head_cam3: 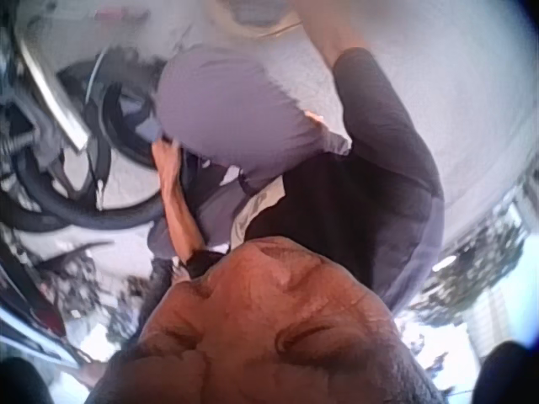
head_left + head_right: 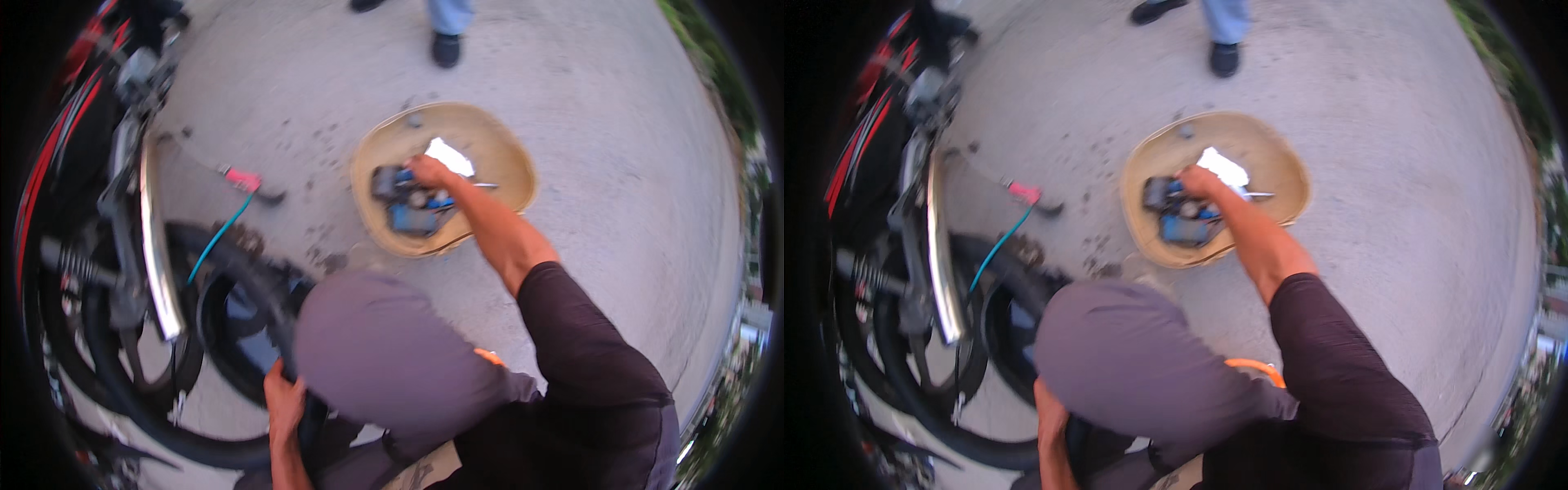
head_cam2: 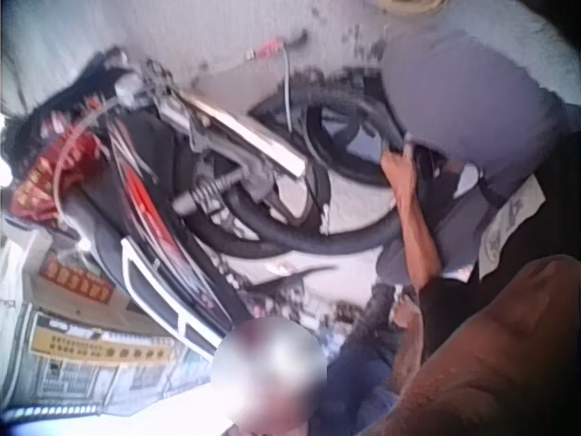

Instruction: The person rubs a motorcycle tire tube with a rasp to roughen the surface near a puncture after checking it for leaks in a basin of water.

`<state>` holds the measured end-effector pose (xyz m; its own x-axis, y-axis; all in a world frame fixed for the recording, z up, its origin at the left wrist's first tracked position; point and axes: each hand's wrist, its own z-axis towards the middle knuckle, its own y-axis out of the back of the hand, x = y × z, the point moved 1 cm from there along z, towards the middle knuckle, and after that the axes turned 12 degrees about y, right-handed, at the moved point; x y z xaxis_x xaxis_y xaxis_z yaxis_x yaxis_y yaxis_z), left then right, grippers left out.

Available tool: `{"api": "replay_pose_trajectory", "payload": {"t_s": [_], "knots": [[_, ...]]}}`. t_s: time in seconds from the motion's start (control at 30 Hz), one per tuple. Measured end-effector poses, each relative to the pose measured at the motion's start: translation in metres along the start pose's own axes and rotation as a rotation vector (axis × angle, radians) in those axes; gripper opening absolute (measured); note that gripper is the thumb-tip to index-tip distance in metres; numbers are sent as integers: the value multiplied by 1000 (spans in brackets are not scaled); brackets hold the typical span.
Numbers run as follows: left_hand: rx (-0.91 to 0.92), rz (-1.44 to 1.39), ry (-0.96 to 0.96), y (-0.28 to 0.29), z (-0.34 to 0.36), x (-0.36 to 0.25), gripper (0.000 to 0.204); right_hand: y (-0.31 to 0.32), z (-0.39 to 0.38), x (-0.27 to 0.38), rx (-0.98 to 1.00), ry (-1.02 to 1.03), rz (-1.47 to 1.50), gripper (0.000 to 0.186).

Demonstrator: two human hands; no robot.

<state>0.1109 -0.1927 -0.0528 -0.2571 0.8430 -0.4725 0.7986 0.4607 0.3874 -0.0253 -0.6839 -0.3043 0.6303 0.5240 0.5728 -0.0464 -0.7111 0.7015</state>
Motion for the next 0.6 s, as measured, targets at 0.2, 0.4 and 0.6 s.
{"api": "replay_pose_trajectory", "payload": {"t_s": [0.2, 0.4, 0.6], "knots": [[-42, 209, -68, 1, 8, -6, 47, 7, 4, -50, -330, -133, -45, 59], [-1, 39, 3, 4, -3, -5, 44, 29, -10, 4, -168, -259, 117, 56], [67, -60, -19, 2, 0, -11, 42, 27, -22, 6, -490, -617, 770, 31]]}}
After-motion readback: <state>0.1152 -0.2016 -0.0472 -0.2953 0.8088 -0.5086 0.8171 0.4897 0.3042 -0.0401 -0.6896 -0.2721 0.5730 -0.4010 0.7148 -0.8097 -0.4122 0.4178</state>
